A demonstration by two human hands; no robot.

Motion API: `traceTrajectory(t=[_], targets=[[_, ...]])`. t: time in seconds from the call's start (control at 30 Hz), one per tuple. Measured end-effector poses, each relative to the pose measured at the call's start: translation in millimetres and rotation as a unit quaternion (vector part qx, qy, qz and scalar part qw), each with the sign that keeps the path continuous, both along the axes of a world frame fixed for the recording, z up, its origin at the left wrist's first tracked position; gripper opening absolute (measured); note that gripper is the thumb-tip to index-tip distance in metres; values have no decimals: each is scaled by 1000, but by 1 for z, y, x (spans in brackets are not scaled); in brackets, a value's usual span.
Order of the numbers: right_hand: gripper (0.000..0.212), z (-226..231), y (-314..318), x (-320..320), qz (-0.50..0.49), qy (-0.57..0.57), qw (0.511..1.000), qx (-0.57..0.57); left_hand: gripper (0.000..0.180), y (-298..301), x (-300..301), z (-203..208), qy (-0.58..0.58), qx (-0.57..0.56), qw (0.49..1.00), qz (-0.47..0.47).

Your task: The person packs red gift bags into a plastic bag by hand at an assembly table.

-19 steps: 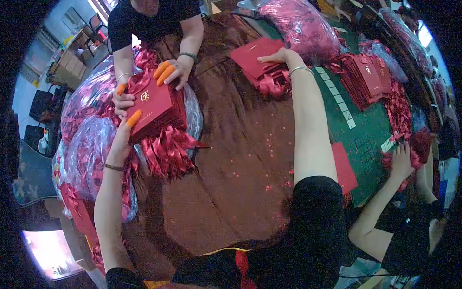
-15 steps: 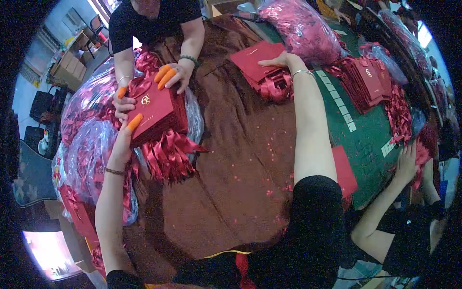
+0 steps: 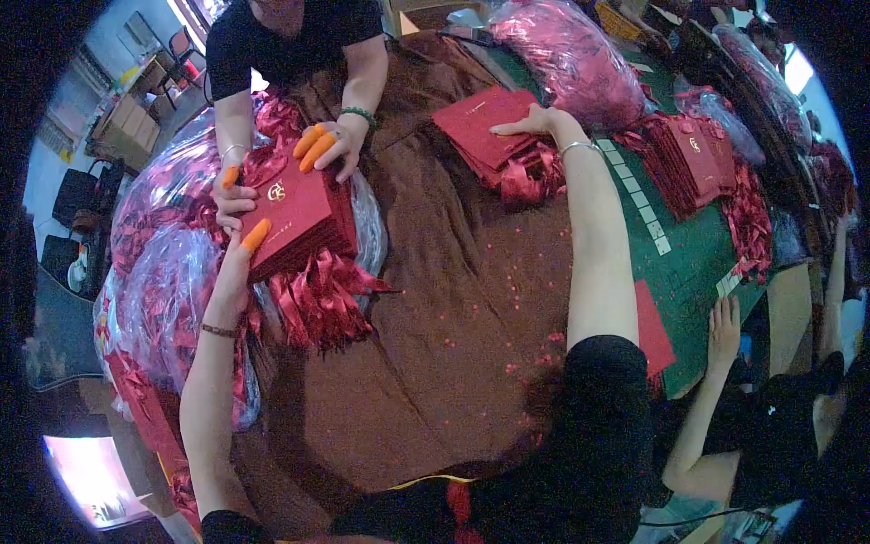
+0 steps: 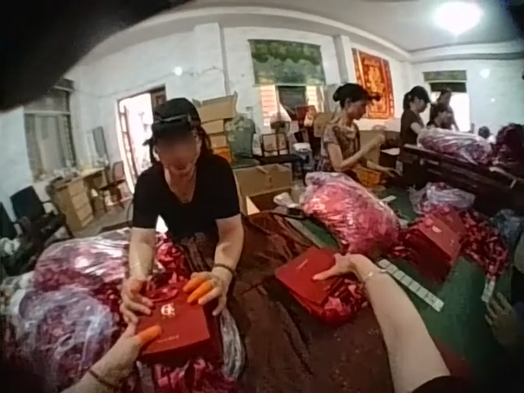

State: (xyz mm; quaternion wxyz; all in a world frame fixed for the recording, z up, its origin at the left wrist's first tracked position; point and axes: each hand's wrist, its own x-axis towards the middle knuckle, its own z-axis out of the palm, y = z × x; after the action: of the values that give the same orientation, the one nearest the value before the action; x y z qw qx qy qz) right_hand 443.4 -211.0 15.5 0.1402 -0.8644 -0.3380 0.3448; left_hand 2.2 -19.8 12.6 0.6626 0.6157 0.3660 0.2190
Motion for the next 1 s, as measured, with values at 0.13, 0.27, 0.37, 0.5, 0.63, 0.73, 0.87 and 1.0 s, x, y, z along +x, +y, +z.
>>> traceTrajectory(t=[0.13, 0.27, 0.37, 0.5, 0.63, 0.73, 0.87, 1.0], targets=[[137, -25, -6, 20, -18, -162, 986, -26, 60, 7, 6, -7, -20, 34, 999, -18], [128, -24, -1, -5, 25, -195, 978, 73, 59, 16, 4, -16, -34, 37, 999, -15], [119, -13, -4, -28, 31, -225, 970, 82, 60, 18, 4, -18, -35, 24, 999, -6], [99, -9, -20, -80, 127, -390, 880, 238, 61, -1, 12, 5, -42, 21, 999, 0], [87, 34, -33, -181, 234, -458, 815, 267, 67, 3, 7, -3, -52, 50, 997, 14], [85, 32, -41, -215, 251, -460, 821, 225, 61, 7, 6, -11, -40, 145, 985, 82], [97, 44, -42, -214, 245, -405, 863, 178, 43, -47, 9, -14, -57, 381, 884, 266], [110, 75, -17, -214, 228, -247, 942, 16, 42, -128, -1, -4, -121, 389, 905, 122]])
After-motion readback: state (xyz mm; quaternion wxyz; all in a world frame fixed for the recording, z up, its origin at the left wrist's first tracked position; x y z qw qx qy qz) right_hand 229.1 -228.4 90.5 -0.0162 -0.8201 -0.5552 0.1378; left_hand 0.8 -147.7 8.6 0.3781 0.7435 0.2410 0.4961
